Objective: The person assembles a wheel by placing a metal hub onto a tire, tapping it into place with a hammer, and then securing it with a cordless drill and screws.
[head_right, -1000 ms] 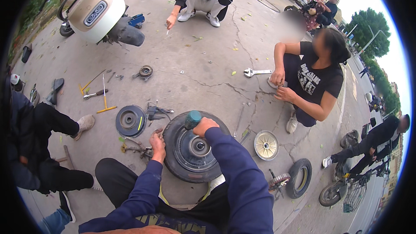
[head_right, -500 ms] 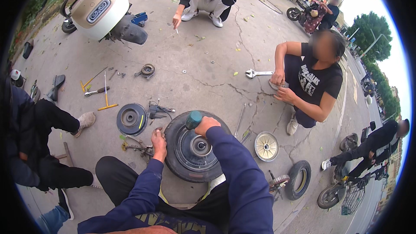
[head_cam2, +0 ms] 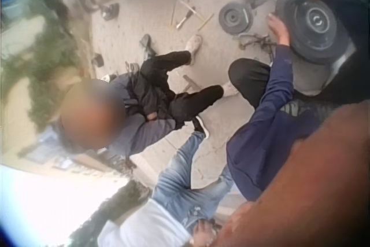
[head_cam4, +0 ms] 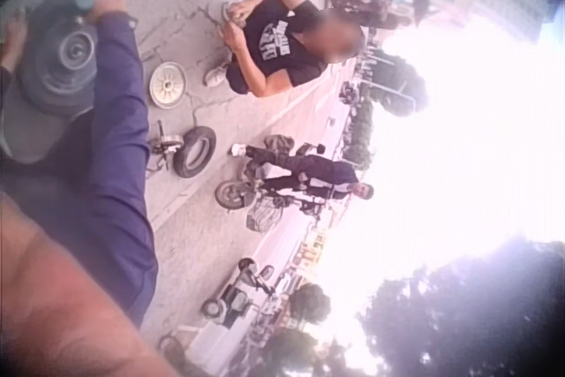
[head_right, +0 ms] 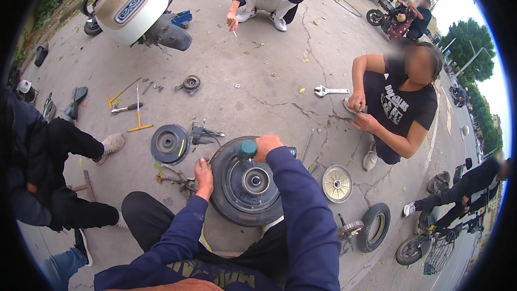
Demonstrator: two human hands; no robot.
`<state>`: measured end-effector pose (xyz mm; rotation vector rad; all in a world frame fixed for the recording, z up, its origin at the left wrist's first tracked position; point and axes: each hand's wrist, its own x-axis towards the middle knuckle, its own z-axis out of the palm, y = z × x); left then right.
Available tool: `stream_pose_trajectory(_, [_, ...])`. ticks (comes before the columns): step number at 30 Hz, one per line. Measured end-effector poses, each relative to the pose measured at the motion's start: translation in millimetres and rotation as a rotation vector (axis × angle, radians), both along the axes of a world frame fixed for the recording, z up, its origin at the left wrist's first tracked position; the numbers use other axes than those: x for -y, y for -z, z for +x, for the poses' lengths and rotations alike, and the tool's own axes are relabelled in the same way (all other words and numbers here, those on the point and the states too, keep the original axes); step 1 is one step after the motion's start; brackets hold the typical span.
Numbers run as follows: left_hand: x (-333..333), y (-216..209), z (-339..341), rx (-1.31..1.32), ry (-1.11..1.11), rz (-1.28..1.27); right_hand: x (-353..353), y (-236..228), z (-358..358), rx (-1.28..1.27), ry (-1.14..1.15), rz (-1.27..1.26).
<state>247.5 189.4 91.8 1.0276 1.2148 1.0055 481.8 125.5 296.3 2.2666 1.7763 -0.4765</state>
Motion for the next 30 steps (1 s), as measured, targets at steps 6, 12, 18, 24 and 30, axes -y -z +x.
stream_pose_trajectory(6, [2, -7, 5, -0.152, -0.009, 0.126, -20, -4, 7, 0.119, -0.282, 0.054])
stream_pose_trajectory(12, [32, -94, -22, 0.427, 0.122, -0.503, -39, -10, 28, 0.184, -0.453, -0.084])
stream_pose_trajectory(18, [119, -155, -51, 0.515, 0.457, -0.731, -35, -2, 25, 0.195, -0.434, -0.082])
stream_pose_trajectory(24, [147, -132, -35, 0.513, 0.528, -0.874, -35, -22, 13, 0.181, -0.369, -0.132])
stream_pose_trajectory(30, [146, -124, -17, 0.568, 0.455, -0.859, -36, -27, 33, 0.155, -0.369, -0.074])
